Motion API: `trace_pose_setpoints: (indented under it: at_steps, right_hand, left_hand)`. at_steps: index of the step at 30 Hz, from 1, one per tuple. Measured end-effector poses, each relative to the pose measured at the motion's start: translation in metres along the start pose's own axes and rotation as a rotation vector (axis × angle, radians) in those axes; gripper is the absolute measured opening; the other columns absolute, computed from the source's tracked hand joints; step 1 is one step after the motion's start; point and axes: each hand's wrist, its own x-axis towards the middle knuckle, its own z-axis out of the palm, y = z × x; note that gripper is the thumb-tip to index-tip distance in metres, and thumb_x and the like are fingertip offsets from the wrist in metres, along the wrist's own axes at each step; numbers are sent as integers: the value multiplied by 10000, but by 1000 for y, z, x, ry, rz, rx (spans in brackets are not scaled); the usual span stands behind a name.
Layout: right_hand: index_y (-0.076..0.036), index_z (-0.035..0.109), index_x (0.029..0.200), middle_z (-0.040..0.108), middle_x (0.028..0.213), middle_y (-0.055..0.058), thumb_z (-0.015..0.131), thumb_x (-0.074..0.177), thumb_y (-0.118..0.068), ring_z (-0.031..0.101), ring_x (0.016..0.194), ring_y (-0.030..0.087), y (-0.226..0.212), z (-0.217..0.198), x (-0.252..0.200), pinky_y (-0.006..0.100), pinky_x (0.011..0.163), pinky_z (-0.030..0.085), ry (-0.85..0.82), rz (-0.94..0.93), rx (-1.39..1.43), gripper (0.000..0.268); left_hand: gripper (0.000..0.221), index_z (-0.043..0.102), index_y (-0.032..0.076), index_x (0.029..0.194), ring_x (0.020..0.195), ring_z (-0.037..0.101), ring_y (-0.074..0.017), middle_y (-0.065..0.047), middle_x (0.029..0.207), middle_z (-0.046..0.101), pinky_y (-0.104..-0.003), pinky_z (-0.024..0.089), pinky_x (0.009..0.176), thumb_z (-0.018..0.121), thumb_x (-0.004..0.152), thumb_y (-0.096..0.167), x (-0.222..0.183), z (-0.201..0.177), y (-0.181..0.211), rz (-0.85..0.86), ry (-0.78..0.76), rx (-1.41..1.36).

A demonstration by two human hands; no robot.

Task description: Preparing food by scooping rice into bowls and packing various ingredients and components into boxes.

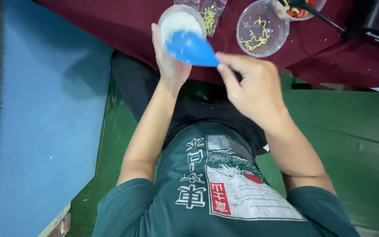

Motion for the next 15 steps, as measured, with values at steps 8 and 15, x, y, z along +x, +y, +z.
trace_pose_setpoints:
  at_steps: [8,15]
  right_hand:
    - [-239,774,1289,596,772,-60,843,1059,-253,563,545,166,38,15,5,308,434,335,345,-415,-650,241]
    - [-256,806,1239,602,804,-77,849,1066,-303,536,550,143,37,-16,14,288,456,342,353,-477,-884,184]
  left_hand:
    - [739,633,-27,1123,531,569,-285,-181,795,636,-341,426,404,419,944,658,-1,28,13,-159,-16,106]
    - [721,600,21,1258,664,566,-289,-193,999,638,-341,373,395,387,981,652,3,24,5,-161,-50,89]
